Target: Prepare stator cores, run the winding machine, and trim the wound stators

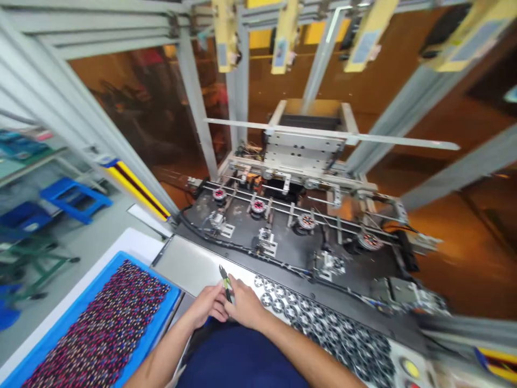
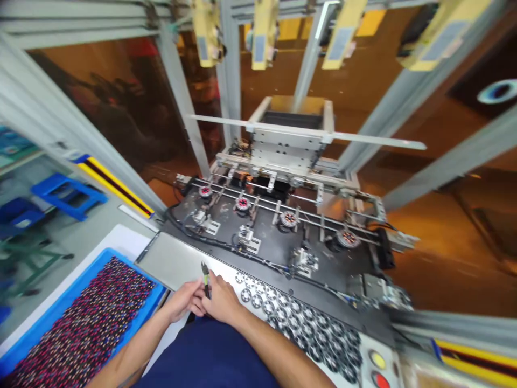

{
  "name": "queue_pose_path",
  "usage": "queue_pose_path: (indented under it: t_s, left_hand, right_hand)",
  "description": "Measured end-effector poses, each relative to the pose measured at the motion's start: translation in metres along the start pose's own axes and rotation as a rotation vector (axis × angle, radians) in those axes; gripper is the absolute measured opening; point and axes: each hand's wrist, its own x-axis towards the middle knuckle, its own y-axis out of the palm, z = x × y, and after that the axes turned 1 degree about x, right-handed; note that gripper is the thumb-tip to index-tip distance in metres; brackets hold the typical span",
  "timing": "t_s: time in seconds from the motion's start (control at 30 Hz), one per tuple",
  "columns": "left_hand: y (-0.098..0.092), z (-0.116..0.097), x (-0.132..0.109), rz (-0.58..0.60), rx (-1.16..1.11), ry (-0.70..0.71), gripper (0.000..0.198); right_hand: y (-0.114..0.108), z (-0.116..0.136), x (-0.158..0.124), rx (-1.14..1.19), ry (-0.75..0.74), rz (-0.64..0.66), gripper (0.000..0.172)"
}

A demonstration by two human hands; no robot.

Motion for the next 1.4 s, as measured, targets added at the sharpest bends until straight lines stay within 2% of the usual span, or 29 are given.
queue_pose_path:
  t_s: [0.1,0.23,0.3,0.4,0.5,0.57,0.63,0.7,0.8,0.87,0.93,1.0,1.07,1.17,1.4]
  left_hand:
    - [-0.001,0.004,0.0,0.05,-0.034,-0.04,0.069]
    - [-0.01,0.008,0.003,0.063,0.06,-0.069,0.037]
    - [-0.013,0.007,0.006,0.07,0.139,-0.083,0.027]
    - [-0.011,0.002,0.009,0.063,0.265,-0.072,0.026]
    - [-0.01,-0.006,0.005,0.037,0.38,-0.001,0.023]
    - [-0.022,-0.014,-0.001,0.016,0.444,0.068,0.021]
    - [-0.049,-0.031,-0.006,-0.017,0.508,0.147,0.02]
    - [-0.087,-0.061,-0.003,-0.079,0.582,0.238,0.022]
    - [-0.144,-0.129,0.025,-0.226,0.717,0.391,0.03]
    - [-0.167,-0.177,0.057,-0.281,0.814,0.501,0.033]
    - [-0.173,-0.217,0.093,-0.294,0.912,0.598,0.034]
    - [-0.169,-0.24,0.128,-0.272,1.011,0.656,0.033]
    - [-0.159,-0.246,0.157,-0.238,1.099,0.673,0.031]
    - [-0.15,-0.238,0.186,-0.19,1.192,0.663,0.033]
    - [-0.156,-0.213,0.223,-0.106,1.23,0.645,0.035]
  right_hand:
    - [0.017,0.002,0.006,-0.23,0.011,-0.02,0.063]
    - [0.022,-0.003,-0.003,-0.471,-0.009,-0.014,0.073]
    - [0.02,-0.004,-0.008,-0.572,-0.036,-0.001,0.07]
    - [0.008,-0.002,-0.015,-0.69,-0.1,0.011,0.055]
    - [-0.022,0.001,-0.026,-0.76,-0.201,-0.009,0.041]
    - [-0.058,0.003,-0.032,-0.796,-0.266,-0.055,0.035]
    - [-0.103,0.005,-0.032,-0.838,-0.317,-0.126,0.033]
    - [-0.153,0.007,-0.022,-0.887,-0.361,-0.195,0.033]
    - [-0.213,0.009,0.015,-0.961,-0.418,-0.256,0.031]
    - [-0.234,0.01,0.049,-0.993,-0.46,-0.261,0.026]
    - [-0.239,0.009,0.082,-1.007,-0.498,-0.252,0.023]
    - [-0.236,0.005,0.109,-1.006,-0.523,-0.249,0.025]
    - [-0.231,-0.002,0.127,-0.994,-0.53,-0.259,0.027]
    - [-0.227,-0.013,0.138,-0.961,-0.525,-0.27,0.024]
    - [-0.228,-0.031,0.145,-0.878,-0.493,-0.231,0.019]
